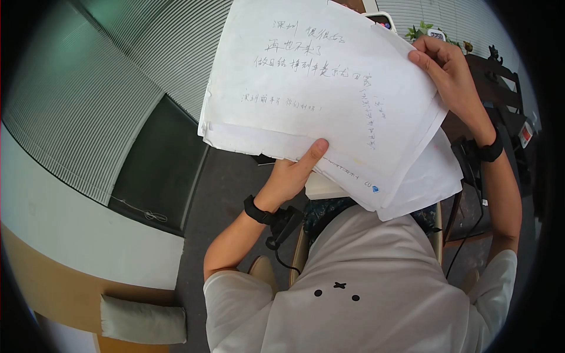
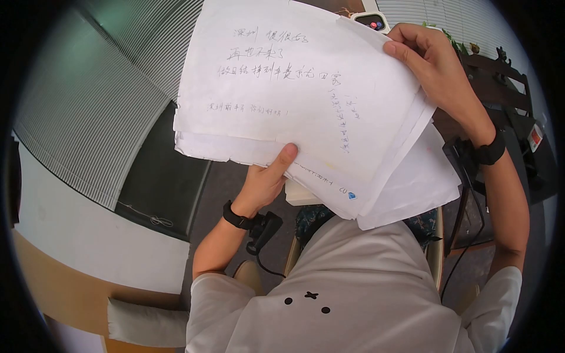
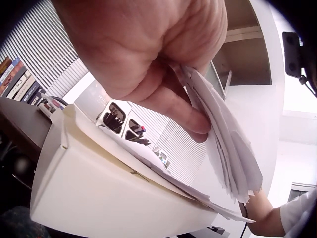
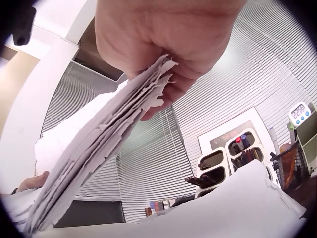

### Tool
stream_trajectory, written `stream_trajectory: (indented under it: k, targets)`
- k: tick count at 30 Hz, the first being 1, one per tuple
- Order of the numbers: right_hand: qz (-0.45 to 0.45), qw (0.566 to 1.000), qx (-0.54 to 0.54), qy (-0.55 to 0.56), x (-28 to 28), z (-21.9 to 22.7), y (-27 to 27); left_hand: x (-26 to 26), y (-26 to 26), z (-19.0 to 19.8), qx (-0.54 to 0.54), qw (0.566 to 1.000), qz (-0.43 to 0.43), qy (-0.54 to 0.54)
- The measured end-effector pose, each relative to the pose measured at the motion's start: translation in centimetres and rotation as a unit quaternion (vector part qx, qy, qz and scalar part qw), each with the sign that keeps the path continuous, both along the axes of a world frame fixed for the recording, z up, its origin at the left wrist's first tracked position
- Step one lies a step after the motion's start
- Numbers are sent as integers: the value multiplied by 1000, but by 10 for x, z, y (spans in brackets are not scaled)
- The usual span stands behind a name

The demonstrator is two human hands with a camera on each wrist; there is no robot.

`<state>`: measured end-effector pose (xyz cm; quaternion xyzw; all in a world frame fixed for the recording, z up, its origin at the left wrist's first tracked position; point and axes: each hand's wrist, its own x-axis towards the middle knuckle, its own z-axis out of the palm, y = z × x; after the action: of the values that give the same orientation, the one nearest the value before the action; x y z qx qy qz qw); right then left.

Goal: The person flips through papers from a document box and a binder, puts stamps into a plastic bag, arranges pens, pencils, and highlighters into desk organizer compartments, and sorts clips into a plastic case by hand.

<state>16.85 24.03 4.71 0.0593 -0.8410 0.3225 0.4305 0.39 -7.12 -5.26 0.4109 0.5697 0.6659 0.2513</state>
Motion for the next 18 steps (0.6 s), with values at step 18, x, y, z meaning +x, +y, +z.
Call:
stream_trajectory:
  k: [18]
  targets:
    - [13, 1000, -11, -6, -2, -5, 21, 2, -2, 1, 18, 999, 35, -28]
